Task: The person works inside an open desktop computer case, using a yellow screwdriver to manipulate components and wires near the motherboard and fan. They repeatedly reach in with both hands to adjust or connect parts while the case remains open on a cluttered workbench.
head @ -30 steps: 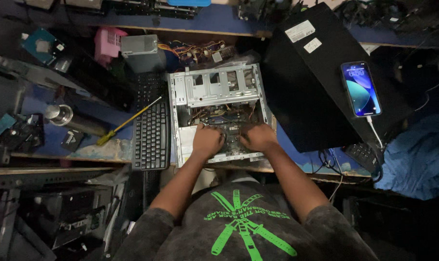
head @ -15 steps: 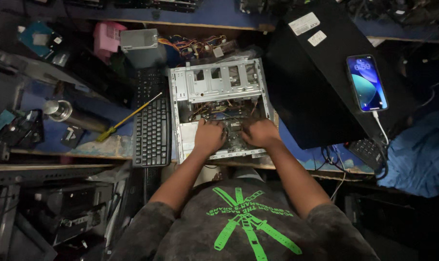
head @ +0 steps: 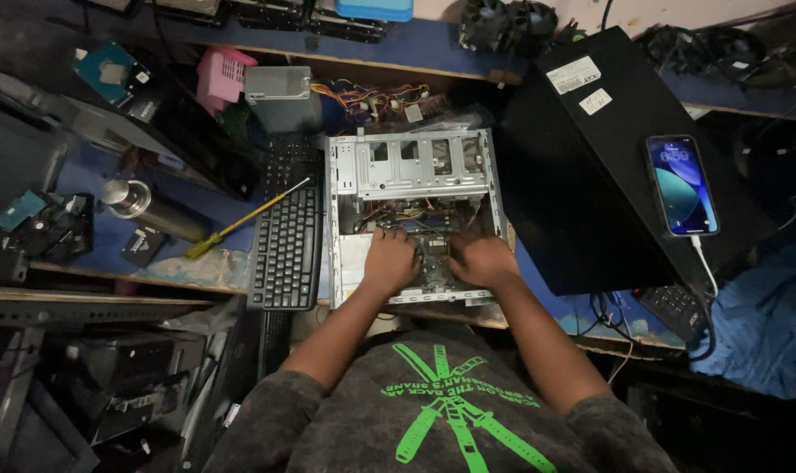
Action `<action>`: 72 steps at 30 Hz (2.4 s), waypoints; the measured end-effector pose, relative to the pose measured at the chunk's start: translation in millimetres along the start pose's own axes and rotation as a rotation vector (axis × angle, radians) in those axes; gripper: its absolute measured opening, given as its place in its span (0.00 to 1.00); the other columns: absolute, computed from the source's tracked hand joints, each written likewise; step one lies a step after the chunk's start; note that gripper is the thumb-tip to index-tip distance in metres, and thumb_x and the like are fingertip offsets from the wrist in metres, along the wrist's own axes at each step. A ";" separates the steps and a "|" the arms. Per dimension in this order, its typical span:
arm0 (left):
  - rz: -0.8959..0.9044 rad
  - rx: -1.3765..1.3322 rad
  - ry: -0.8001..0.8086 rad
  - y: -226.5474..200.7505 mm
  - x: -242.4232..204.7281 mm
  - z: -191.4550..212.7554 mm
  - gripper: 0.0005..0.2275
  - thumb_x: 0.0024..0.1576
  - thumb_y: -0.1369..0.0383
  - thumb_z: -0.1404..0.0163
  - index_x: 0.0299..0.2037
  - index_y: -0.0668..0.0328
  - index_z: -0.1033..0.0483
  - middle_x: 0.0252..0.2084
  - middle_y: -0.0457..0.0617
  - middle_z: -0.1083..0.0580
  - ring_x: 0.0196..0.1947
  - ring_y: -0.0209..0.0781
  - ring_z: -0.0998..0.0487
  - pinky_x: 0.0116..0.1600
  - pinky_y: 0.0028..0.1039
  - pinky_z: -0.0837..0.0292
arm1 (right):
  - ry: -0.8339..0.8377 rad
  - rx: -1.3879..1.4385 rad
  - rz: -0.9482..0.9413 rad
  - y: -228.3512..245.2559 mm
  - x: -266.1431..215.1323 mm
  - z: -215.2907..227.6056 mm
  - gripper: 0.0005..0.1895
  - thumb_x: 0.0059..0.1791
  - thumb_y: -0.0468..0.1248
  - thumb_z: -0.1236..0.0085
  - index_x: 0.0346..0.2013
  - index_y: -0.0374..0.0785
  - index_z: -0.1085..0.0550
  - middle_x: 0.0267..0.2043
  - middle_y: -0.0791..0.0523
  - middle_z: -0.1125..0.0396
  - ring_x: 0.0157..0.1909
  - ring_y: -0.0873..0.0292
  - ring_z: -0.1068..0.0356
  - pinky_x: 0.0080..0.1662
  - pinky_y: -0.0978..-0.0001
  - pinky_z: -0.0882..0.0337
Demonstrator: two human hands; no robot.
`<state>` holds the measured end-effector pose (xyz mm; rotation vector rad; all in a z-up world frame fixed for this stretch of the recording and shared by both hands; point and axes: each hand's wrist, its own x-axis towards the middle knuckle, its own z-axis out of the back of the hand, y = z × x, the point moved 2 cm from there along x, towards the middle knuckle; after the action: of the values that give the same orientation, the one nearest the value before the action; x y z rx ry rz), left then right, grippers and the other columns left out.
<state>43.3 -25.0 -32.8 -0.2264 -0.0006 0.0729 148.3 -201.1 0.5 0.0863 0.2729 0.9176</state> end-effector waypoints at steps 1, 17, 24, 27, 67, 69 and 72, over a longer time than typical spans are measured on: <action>0.000 0.024 0.006 -0.3 0.4 0.0 0.16 0.53 0.58 0.46 0.47 0.58 0.20 0.55 0.60 0.25 0.55 0.52 0.26 0.60 0.44 0.41 | -0.014 0.000 0.007 0.1 -1.4 -0.3 0.25 0.47 0.56 0.43 0.52 0.45 0.25 0.45 0.48 0.25 0.41 0.43 0.24 0.45 0.48 0.26; -0.022 0.052 0.018 0.8 0.2 -2.1 0.16 0.54 0.57 0.46 0.46 0.57 0.20 0.47 0.56 0.22 0.50 0.50 0.23 0.57 0.43 0.39 | -0.010 -0.035 0.009 -9.9 1.4 -17.0 0.27 0.46 0.54 0.43 0.56 0.47 0.26 0.60 0.50 0.31 0.46 0.45 0.24 0.48 0.50 0.26; -0.020 0.030 0.023 1.9 0.2 -5.0 0.15 0.53 0.57 0.45 0.44 0.57 0.20 0.44 0.55 0.22 0.46 0.50 0.22 0.55 0.43 0.39 | -0.050 -0.048 0.043 -13.5 1.1 -22.5 0.28 0.46 0.54 0.43 0.57 0.47 0.27 0.61 0.51 0.32 0.45 0.45 0.24 0.46 0.49 0.25; -0.023 0.039 -0.028 2.0 -0.5 -4.6 0.13 0.53 0.58 0.45 0.41 0.57 0.19 0.43 0.55 0.21 0.46 0.49 0.21 0.56 0.43 0.39 | -0.010 -0.078 0.018 -12.4 2.3 -23.6 0.27 0.47 0.54 0.44 0.56 0.47 0.27 0.62 0.51 0.33 0.45 0.46 0.24 0.46 0.50 0.25; 0.014 -0.071 -0.001 0.8 -2.1 4.5 0.10 0.45 0.65 0.43 0.33 0.58 0.15 0.60 0.52 0.29 0.63 0.50 0.35 0.63 0.39 0.43 | -0.038 -0.069 0.042 -9.8 3.4 -17.7 0.26 0.44 0.53 0.43 0.52 0.45 0.25 0.61 0.51 0.32 0.47 0.47 0.25 0.45 0.50 0.25; 0.036 -0.283 0.052 3.6 -5.3 7.3 0.07 0.45 0.67 0.45 0.29 0.53 0.14 0.61 0.48 0.28 0.65 0.48 0.35 0.66 0.39 0.44 | -0.010 -0.090 0.033 -9.9 2.8 -17.8 0.24 0.47 0.54 0.44 0.52 0.44 0.25 0.61 0.51 0.32 0.48 0.47 0.25 0.47 0.51 0.25; 0.017 -0.001 -0.068 -0.9 -3.4 12.3 0.12 0.43 0.64 0.42 0.34 0.57 0.16 0.59 0.55 0.29 0.62 0.51 0.36 0.62 0.37 0.42 | -0.004 -0.084 0.028 -9.3 2.9 -19.4 0.23 0.48 0.53 0.44 0.52 0.45 0.25 0.59 0.52 0.31 0.48 0.47 0.24 0.48 0.51 0.25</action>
<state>39.9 -23.4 -20.6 -0.2253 -0.0666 0.0972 151.9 -205.3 -20.5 0.0149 0.2294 0.9558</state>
